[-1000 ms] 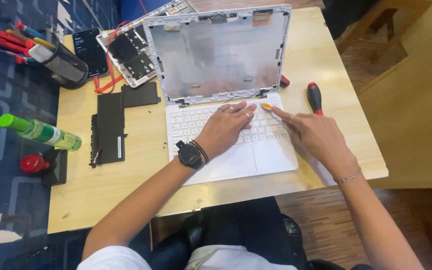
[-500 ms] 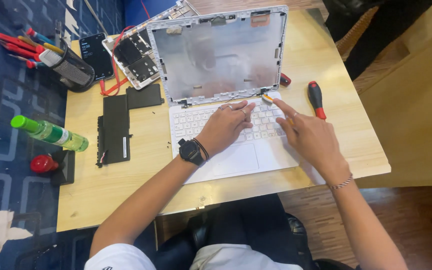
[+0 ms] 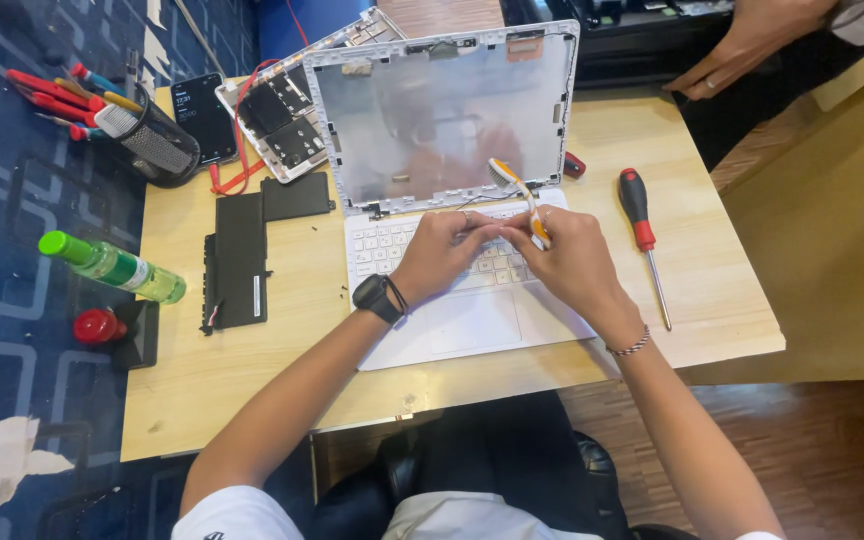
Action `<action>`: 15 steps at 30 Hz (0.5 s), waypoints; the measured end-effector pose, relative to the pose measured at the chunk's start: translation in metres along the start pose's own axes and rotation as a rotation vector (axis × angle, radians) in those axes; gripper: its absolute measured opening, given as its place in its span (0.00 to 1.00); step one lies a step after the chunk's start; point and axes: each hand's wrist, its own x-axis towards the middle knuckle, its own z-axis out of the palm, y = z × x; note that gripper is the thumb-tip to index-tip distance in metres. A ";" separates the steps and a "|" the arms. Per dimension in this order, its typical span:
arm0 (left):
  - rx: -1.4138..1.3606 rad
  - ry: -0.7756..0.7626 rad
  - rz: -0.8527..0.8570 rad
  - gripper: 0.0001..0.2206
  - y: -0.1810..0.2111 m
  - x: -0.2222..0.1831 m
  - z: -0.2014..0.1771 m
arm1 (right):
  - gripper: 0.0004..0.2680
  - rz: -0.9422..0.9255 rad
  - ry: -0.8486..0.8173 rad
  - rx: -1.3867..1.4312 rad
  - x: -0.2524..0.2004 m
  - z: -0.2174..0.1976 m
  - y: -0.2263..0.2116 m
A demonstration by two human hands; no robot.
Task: Repairing a laptop by cleaning and manipulating internal ribbon cables and connectors using a toothbrush and hands
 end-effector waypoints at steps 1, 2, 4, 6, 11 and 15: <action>0.002 0.002 -0.001 0.08 0.000 0.000 0.000 | 0.03 -0.002 -0.001 0.002 0.000 0.001 0.000; 0.001 0.001 -0.015 0.08 0.000 0.000 0.001 | 0.03 0.002 -0.025 -0.039 -0.001 0.001 0.001; 0.000 -0.001 -0.031 0.08 0.002 -0.001 0.002 | 0.03 0.008 -0.048 -0.077 -0.001 -0.005 0.007; -0.041 -0.003 -0.091 0.10 0.008 -0.002 0.000 | 0.05 -0.010 -0.076 -0.067 0.002 -0.015 0.018; -0.038 0.009 -0.111 0.12 0.011 0.001 -0.003 | 0.06 0.306 -0.155 -0.231 0.026 -0.020 0.053; -0.036 0.000 -0.145 0.12 0.008 0.001 -0.003 | 0.08 0.433 -0.238 -0.307 0.034 -0.019 0.041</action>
